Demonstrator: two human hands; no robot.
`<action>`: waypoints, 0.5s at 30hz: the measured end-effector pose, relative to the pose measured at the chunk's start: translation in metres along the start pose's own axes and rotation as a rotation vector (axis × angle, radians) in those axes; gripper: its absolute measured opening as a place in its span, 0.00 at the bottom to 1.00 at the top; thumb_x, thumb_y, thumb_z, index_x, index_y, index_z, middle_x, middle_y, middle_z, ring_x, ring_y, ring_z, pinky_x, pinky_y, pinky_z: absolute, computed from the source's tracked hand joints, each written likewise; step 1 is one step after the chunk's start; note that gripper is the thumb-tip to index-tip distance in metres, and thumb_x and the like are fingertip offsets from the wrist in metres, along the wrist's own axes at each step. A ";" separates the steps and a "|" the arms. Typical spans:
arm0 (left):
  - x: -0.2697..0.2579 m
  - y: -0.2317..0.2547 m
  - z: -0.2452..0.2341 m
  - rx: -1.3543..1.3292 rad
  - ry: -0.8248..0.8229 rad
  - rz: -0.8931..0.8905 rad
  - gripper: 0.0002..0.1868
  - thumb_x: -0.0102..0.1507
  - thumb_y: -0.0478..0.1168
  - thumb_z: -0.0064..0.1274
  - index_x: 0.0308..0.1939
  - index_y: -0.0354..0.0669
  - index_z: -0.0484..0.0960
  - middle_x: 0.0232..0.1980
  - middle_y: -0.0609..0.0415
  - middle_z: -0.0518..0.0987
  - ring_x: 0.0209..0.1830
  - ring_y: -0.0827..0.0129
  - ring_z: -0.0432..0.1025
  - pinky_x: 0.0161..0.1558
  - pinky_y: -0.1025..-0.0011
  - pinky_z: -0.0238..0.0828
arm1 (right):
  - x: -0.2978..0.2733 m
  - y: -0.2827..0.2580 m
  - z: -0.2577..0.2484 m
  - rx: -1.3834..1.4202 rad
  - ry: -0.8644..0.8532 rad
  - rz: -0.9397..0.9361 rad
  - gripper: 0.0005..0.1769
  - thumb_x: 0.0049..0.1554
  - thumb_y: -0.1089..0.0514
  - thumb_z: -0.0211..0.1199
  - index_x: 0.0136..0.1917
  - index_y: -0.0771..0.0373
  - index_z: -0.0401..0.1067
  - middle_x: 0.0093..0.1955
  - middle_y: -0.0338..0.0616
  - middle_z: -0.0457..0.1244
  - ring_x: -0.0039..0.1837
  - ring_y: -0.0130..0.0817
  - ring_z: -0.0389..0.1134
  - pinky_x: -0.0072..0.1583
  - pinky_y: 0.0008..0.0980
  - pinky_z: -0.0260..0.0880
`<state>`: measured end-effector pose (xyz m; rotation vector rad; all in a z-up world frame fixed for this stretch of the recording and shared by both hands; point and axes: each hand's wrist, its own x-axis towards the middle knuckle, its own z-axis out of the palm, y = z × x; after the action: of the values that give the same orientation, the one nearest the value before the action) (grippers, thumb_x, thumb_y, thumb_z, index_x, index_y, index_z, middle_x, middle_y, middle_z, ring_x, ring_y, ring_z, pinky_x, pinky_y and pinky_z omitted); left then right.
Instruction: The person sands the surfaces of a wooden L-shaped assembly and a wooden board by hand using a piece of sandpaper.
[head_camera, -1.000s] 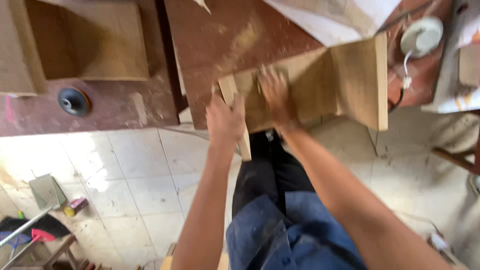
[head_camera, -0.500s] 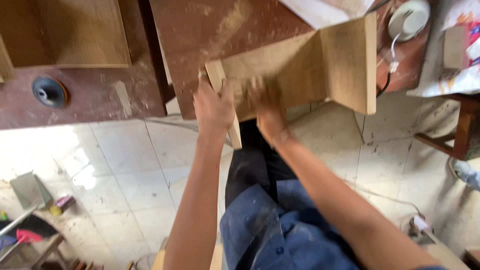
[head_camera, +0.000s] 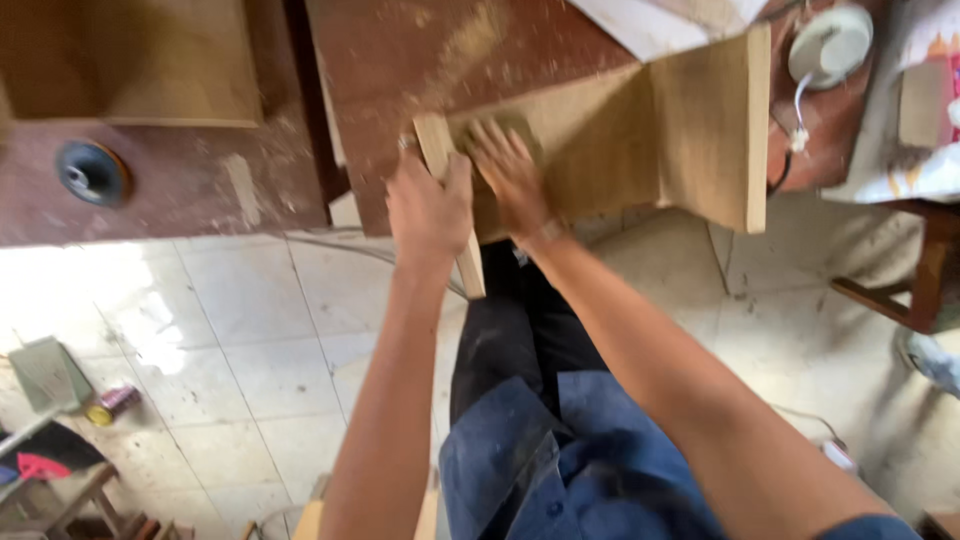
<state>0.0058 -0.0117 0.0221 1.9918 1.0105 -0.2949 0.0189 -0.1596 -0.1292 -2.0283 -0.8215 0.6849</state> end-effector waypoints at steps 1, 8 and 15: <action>0.001 0.001 -0.003 -0.003 0.013 0.011 0.29 0.63 0.53 0.44 0.58 0.32 0.71 0.44 0.26 0.81 0.48 0.27 0.76 0.52 0.32 0.70 | 0.012 0.004 0.004 -0.291 0.158 -0.103 0.29 0.68 0.59 0.53 0.81 0.56 0.56 0.85 0.42 0.43 0.85 0.44 0.38 0.83 0.44 0.37; 0.016 -0.021 0.006 -0.009 -0.025 -0.038 0.34 0.63 0.53 0.44 0.69 0.35 0.67 0.46 0.30 0.83 0.50 0.31 0.77 0.54 0.34 0.71 | -0.017 0.006 0.018 -0.506 0.193 -0.233 0.34 0.60 0.68 0.53 0.80 0.61 0.58 0.84 0.47 0.49 0.85 0.46 0.45 0.84 0.45 0.42; -0.004 0.012 -0.012 -0.084 0.037 0.040 0.29 0.63 0.54 0.42 0.60 0.36 0.72 0.46 0.29 0.82 0.47 0.30 0.78 0.48 0.36 0.74 | -0.022 -0.041 -0.006 0.299 0.279 -0.159 0.28 0.72 0.68 0.42 0.82 0.57 0.53 0.84 0.44 0.48 0.85 0.49 0.46 0.84 0.41 0.40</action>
<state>0.0097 -0.0081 0.0387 1.9450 0.9897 -0.1910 -0.0033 -0.1604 -0.0875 -1.7182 -0.6636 0.3962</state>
